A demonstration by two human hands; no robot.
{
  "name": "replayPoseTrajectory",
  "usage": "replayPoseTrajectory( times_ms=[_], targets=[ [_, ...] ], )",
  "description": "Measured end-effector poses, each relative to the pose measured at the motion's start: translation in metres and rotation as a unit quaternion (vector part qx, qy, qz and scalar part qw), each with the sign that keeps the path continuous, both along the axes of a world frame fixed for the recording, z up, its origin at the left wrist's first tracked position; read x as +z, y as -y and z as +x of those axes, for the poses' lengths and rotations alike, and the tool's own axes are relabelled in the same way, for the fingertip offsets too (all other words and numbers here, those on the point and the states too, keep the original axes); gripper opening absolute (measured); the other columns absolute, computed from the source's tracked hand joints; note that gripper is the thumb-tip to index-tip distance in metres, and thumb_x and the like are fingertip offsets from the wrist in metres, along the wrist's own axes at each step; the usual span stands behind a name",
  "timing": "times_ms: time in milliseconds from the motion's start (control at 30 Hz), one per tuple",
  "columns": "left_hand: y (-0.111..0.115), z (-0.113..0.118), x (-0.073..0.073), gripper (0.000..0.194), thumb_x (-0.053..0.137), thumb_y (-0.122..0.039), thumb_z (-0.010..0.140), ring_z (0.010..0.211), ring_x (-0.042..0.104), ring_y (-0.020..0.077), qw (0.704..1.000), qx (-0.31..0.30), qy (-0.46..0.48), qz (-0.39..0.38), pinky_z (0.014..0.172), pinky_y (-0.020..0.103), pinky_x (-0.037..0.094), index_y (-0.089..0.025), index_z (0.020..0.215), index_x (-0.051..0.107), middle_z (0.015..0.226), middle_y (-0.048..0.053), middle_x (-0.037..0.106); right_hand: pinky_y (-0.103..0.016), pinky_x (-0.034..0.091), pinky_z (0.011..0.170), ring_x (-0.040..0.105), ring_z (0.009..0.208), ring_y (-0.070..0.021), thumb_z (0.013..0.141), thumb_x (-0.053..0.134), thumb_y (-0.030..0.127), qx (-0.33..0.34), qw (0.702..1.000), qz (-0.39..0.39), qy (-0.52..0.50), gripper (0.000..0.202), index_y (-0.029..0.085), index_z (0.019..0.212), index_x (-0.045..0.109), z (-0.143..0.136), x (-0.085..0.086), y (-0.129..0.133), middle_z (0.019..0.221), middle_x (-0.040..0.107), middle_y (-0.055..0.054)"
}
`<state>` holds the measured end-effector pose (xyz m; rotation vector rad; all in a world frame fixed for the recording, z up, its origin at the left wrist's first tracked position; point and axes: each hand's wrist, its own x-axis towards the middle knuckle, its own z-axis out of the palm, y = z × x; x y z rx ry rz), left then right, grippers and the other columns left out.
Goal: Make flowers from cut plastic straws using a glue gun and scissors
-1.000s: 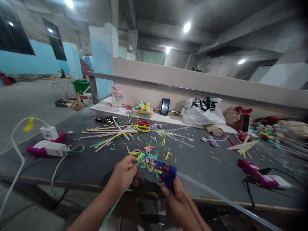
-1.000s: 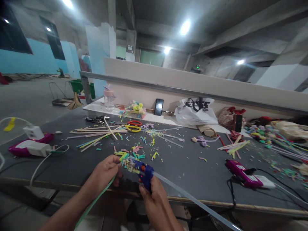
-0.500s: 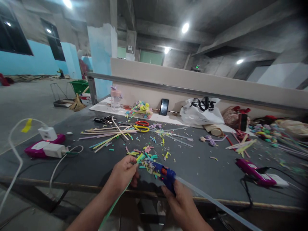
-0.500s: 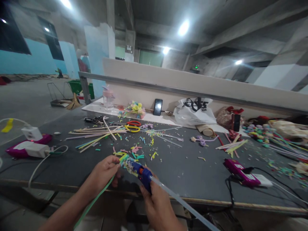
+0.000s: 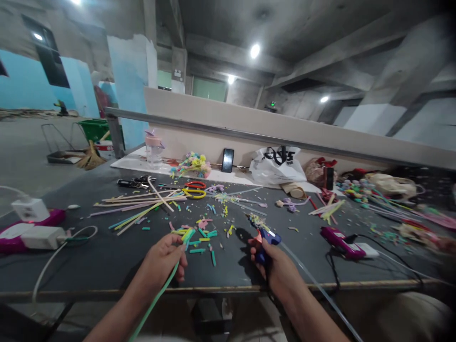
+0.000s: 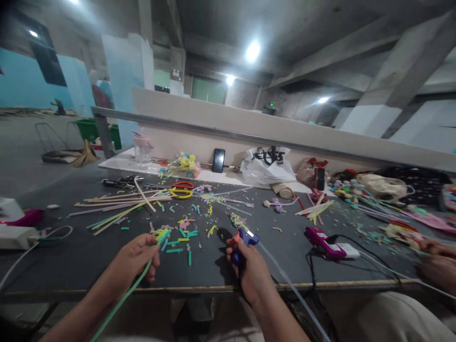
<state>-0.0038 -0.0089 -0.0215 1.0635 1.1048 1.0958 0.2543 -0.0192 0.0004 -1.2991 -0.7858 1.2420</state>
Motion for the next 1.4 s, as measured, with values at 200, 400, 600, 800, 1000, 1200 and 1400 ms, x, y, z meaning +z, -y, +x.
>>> replayPoseTrajectory(
  times_ms=[200,400,600,800,1000,1200,1400],
  targets=[
    [0.002,0.001,0.003,0.023,0.056,-0.037,0.072,0.032,0.046,0.0090,1.000,0.012,-0.012,0.000,0.035,0.023,0.045,-0.019,0.081,0.045,0.045,-0.008,0.054,-0.027,0.052,0.059,0.064,0.065,-0.0150,0.087,0.040,0.027,0.045,0.989,-0.066,0.123,0.023,0.016,0.076,0.056,0.032,0.007,-0.035,0.072,0.066,-0.009],
    [0.003,0.001,0.006,0.024,0.057,-0.038,0.071,0.032,0.046,0.0090,1.000,0.018,0.008,0.005,0.035,0.023,0.044,-0.019,0.080,0.045,0.046,-0.008,0.054,-0.029,0.043,0.050,0.061,0.053,-0.0210,0.078,0.054,0.033,0.083,0.908,-0.098,0.399,0.027,0.017,0.056,0.054,0.057,0.039,-0.058,0.048,0.059,-0.006],
    [0.005,0.000,0.007,0.024,0.058,-0.038,0.070,0.031,0.046,0.0088,1.000,0.018,0.009,0.003,0.035,0.022,0.044,-0.019,0.077,0.047,0.045,-0.008,0.054,-0.025,0.036,0.064,0.060,0.074,-0.0188,0.074,0.056,0.021,0.156,0.799,0.033,0.581,0.008,0.021,0.068,0.061,-0.010,0.032,-0.040,0.071,0.065,-0.003],
    [0.003,0.000,0.005,0.024,0.057,-0.038,0.070,0.033,0.047,0.0092,1.000,0.012,-0.004,0.012,0.036,0.023,0.045,-0.018,0.079,0.047,0.047,-0.007,0.054,-0.024,0.035,0.060,0.059,0.076,-0.0190,0.068,0.063,0.018,0.231,0.742,0.086,0.624,0.013,0.019,0.080,0.062,-0.077,0.001,-0.025,0.080,0.065,-0.004],
    [0.003,-0.001,0.002,0.021,0.053,-0.036,0.074,0.034,0.047,0.0094,1.000,0.009,-0.014,0.017,0.036,0.024,0.047,-0.019,0.082,0.047,0.049,-0.007,0.054,-0.026,0.034,0.060,0.058,0.073,-0.0204,0.065,0.055,0.004,0.250,0.734,0.073,0.627,0.017,0.017,0.072,0.063,-0.060,-0.002,-0.027,0.073,0.064,-0.006],
    [0.005,0.000,0.005,0.017,0.052,-0.033,0.073,0.033,0.048,0.0095,0.999,0.011,-0.029,0.014,0.036,0.023,0.045,-0.019,0.081,0.047,0.048,-0.007,0.054,-0.024,0.038,0.059,0.058,0.064,-0.0151,0.065,0.046,-0.001,0.254,0.797,0.050,0.545,0.026,0.018,0.070,0.063,-0.053,0.011,-0.020,0.064,0.062,-0.002],
    [0.006,0.002,0.010,0.014,0.050,-0.031,0.073,0.032,0.048,0.0092,0.998,-0.001,-0.063,0.023,0.035,0.022,0.043,-0.019,0.079,0.046,0.046,-0.008,0.052,-0.020,0.046,0.047,0.055,0.043,-0.0102,0.068,0.040,0.005,0.265,0.892,0.027,0.365,0.019,0.018,0.071,0.054,-0.075,0.022,-0.021,0.044,0.052,0.007]
  ],
)
